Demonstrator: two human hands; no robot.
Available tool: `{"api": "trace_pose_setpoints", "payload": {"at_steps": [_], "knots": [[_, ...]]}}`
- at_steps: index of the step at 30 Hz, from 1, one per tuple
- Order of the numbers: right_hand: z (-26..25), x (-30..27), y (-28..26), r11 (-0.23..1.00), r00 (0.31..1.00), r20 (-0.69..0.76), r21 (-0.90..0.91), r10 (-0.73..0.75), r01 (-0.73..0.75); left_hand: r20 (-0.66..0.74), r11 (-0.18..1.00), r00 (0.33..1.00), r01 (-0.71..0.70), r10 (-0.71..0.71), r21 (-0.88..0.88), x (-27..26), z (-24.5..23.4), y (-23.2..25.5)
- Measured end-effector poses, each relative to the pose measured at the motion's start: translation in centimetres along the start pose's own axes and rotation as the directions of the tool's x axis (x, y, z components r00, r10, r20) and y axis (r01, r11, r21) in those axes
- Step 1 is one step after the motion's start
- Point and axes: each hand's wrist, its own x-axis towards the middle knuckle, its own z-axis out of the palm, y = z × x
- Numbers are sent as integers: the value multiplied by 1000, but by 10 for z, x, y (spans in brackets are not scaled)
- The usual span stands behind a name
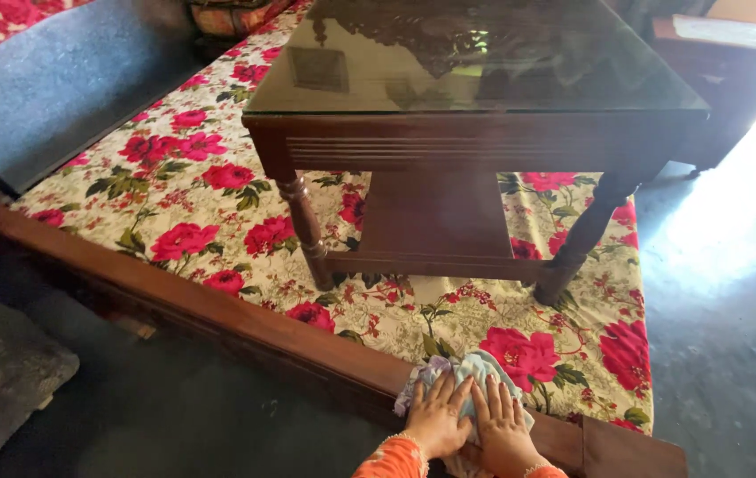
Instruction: Wiping down a wooden headboard and a glass-topped table with a cloth.
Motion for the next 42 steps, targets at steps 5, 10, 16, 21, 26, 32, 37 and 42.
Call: {"api": "trace_pose_setpoints", "payload": {"at_steps": [5,10,16,21,26,32,37,42], "knots": [[-24,-12,-13,999,998,23,14,52,-53,71,998,995,-69,69,-1,3,-7,-9],[34,2,12,999,990,-134,-3,34,-35,22,982,982,-187,187,18,8,12,-23],[2,-12,-9,992,992,-40,-34,123,-124,17,976,975,-219,219,-10,6,10,-23],[3,-14,-14,982,982,-25,13,189,-189,-11,960,961,-277,277,-28,9,16,-28],[10,-16,-20,977,973,-114,-58,198,-206,-35,950,950,-311,310,-37,8,14,-30],[-20,-24,-49,947,949,-44,89,313,-308,-5,942,942,-334,334,-25,4,-6,-32],[-18,-23,-60,942,940,-101,111,327,-316,9,932,932,-362,362,3,6,-10,-42],[-29,-24,-73,921,925,-1,88,380,-378,102,943,939,-332,328,20,1,-29,-39]]}}
